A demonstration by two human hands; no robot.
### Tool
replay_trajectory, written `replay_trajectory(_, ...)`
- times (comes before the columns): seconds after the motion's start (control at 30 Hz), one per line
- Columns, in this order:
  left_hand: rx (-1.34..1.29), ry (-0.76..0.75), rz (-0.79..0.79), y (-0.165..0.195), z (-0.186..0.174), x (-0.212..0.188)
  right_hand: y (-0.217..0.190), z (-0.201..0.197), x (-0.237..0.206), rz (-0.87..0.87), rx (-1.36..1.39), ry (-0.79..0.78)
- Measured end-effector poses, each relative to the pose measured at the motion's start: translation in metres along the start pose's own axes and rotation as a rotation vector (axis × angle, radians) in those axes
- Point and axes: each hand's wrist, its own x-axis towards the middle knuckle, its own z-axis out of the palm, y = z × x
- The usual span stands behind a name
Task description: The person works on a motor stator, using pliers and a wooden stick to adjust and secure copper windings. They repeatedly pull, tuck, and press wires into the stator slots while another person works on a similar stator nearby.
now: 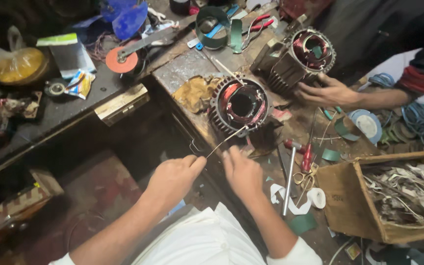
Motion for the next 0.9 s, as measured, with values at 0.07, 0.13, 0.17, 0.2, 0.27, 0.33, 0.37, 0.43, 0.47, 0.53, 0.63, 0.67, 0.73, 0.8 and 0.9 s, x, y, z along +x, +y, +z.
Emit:
replay_trajectory(0.07, 0.029, 0.021, -0.012, 0.001, 0.004, -0.002, -0.004, 0.006, -0.005, -0.038, 0.054, -0.124)
replay_trajectory(0.13, 0.104, -0.019, -0.051, 0.001, 0.009, 0.001, -0.009, 0.008, -0.009, -0.095, 0.151, -0.188)
replay_trajectory(0.17, 0.035, -0.072, -0.088, 0.002, 0.011, 0.003, -0.010, 0.006, -0.011, -0.126, 0.212, -0.205)
replay_trajectory(0.2, -0.048, -0.143, -0.166, 0.001, 0.013, 0.004, -0.011, 0.001, -0.012, -0.162, 0.271, -0.219)
replay_trajectory(0.27, -0.418, -0.345, -0.441, -0.001, 0.015, 0.013, -0.008, -0.017, -0.004, 0.023, 0.300, -0.178)
replay_trajectory(0.33, -0.839, -0.453, -0.671, -0.002, 0.015, 0.019, -0.007, -0.035, 0.006, 0.129, 0.303, -0.108)
replay_trajectory(0.37, -0.901, -0.368, -0.658, -0.002, 0.015, 0.020, -0.006, -0.045, 0.008, 0.148, 0.279, -0.054)
replay_trajectory(0.43, -1.071, -0.184, -0.678, -0.001, 0.012, 0.018, -0.014, -0.054, 0.009, 0.111, 0.185, 0.013)
replay_trajectory(0.47, -0.884, -0.056, -0.482, -0.001, 0.010, 0.014, -0.019, -0.054, 0.007, 0.058, 0.115, 0.015)
replay_trajectory(0.53, -0.252, 0.219, -0.044, -0.005, 0.004, 0.006, -0.030, -0.046, 0.001, -0.027, 0.025, -0.075)
replay_trajectory(0.63, 0.237, 0.002, 0.078, -0.011, -0.001, 0.001, -0.036, -0.025, 0.002, -0.032, -0.030, -0.186)
replay_trajectory(0.67, 0.212, 0.010, 0.094, -0.012, -0.001, 0.001, -0.030, -0.021, 0.006, 0.028, -0.053, -0.146)
replay_trajectory(0.73, 0.157, 0.026, 0.108, -0.013, -0.002, 0.001, -0.023, -0.014, 0.003, 0.035, -0.028, -0.132)
replay_trajectory(0.8, 0.140, -0.010, 0.085, -0.013, -0.001, 0.003, -0.015, -0.008, 0.003, -0.061, 0.084, -0.156)
replay_trajectory(0.9, 0.144, -0.021, 0.086, -0.010, 0.001, 0.003, -0.007, -0.001, 0.003, -0.075, 0.153, -0.201)
